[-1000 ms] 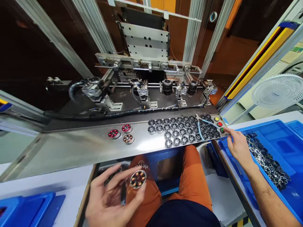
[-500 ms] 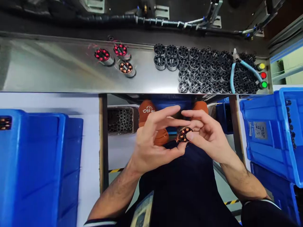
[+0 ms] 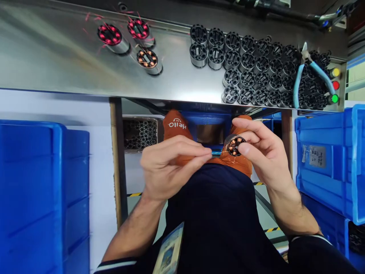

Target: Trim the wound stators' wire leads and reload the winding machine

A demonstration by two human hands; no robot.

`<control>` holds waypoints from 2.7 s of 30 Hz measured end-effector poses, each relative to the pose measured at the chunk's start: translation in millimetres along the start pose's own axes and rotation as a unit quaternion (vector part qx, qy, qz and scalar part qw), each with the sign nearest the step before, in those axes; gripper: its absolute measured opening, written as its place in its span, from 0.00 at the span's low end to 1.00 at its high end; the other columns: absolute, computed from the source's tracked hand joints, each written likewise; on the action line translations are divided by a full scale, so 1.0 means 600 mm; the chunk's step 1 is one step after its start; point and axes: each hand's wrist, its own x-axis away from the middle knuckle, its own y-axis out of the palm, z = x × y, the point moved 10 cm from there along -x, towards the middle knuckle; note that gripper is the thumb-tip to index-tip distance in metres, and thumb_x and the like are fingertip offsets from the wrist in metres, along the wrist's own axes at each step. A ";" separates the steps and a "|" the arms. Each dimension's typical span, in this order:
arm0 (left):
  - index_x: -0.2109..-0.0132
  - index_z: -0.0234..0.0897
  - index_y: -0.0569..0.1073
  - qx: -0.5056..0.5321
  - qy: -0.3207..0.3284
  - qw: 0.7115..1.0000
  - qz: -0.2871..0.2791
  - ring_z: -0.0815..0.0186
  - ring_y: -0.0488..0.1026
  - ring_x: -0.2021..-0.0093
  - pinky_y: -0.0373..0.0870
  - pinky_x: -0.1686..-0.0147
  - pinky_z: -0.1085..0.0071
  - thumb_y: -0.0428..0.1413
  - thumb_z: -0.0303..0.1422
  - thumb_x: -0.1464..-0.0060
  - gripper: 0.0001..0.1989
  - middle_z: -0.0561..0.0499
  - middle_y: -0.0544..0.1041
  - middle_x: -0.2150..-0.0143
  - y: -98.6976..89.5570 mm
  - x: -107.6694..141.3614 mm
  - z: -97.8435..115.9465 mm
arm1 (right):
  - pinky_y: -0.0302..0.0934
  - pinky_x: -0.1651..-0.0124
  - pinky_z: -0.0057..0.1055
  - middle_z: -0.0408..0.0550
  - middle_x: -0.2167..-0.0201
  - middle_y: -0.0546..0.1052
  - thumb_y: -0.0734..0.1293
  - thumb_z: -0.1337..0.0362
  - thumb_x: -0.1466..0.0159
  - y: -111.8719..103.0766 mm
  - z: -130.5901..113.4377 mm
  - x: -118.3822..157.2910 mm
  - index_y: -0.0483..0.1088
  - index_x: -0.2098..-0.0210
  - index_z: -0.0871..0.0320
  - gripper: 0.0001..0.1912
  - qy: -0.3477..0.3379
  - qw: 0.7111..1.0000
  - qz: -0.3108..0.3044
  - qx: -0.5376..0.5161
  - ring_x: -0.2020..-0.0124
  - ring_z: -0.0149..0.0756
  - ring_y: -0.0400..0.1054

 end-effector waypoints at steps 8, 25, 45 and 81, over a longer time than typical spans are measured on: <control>0.53 0.46 0.91 0.034 -0.147 0.966 0.211 0.67 0.87 0.65 0.87 0.62 0.74 0.77 0.38 0.35 0.06 0.54 0.89 0.61 -0.029 0.046 -0.112 | 0.83 0.46 0.36 0.40 0.52 0.89 0.86 0.51 0.36 -0.007 0.025 -0.017 0.83 0.47 0.44 0.21 0.005 0.992 0.093 -0.089 0.51 0.37 0.84; 0.63 0.44 0.83 0.099 -0.215 0.931 0.278 0.68 0.81 0.67 0.85 0.64 0.70 0.77 0.50 0.40 0.18 0.56 0.82 0.66 -0.007 0.046 -0.151 | 0.84 0.48 0.36 0.42 0.55 0.88 0.84 0.51 0.33 -0.037 0.009 -0.005 0.84 0.47 0.46 0.18 -0.062 0.992 0.107 0.017 0.56 0.35 0.84; 0.44 0.58 0.88 -0.048 0.008 0.999 0.023 0.55 0.89 0.59 0.89 0.58 0.55 0.81 0.41 0.41 0.21 0.56 0.91 0.52 0.068 -0.035 0.025 | 0.80 0.42 0.37 0.42 0.52 0.88 0.81 0.58 0.27 -0.045 0.019 -0.003 0.84 0.59 0.48 0.05 -0.027 0.999 0.025 0.030 0.51 0.34 0.83; 0.33 0.55 0.83 -0.057 0.056 0.996 -0.037 0.58 0.92 0.53 0.93 0.44 0.62 0.79 0.33 0.42 0.32 0.57 0.91 0.43 0.082 -0.008 0.042 | 0.83 0.57 0.32 0.41 0.61 0.87 0.83 0.56 0.30 -0.027 -0.028 0.007 0.84 0.54 0.49 0.10 -0.016 0.981 -0.008 0.192 0.63 0.33 0.82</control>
